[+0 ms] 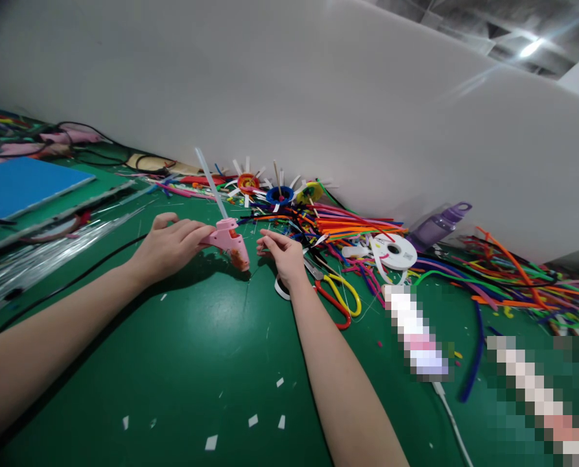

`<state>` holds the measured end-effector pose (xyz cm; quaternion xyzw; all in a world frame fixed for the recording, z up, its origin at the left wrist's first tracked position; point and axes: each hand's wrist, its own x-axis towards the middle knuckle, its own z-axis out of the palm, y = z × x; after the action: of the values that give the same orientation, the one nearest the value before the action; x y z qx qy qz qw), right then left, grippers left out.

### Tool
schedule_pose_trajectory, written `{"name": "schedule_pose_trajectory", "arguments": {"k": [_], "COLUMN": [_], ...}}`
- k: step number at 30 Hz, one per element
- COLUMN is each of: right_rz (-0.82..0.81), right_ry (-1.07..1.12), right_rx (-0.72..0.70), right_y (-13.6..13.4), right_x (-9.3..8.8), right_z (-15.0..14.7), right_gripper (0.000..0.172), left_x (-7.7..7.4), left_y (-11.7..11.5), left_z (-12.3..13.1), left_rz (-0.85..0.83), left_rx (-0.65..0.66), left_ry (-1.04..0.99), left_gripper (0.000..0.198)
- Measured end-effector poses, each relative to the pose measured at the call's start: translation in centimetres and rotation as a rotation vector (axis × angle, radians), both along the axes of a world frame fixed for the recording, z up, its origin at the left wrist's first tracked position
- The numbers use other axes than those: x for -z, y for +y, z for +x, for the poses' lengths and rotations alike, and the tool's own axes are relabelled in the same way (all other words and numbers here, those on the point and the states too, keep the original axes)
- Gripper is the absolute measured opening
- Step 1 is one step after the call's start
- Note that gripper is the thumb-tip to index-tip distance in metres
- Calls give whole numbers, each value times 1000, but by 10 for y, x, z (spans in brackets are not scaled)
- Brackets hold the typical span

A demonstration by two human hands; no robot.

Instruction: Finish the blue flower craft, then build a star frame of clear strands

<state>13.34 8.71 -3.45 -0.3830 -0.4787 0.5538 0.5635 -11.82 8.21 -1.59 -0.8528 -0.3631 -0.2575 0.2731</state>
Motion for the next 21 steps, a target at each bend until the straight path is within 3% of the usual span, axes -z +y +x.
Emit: {"name": "schedule_pose_trajectory", "arguments": {"k": [21], "right_rz": [-12], "right_ry": [-13], "right_rx": [8], "right_y": [0], "right_x": [-1], "right_z": [-1], "right_gripper": [32], "left_x": [-1], "left_y": [-3], "left_z": [2], "left_rz": [-23], "left_rx": [30], "left_ry": [-4], "left_gripper": [28]}}
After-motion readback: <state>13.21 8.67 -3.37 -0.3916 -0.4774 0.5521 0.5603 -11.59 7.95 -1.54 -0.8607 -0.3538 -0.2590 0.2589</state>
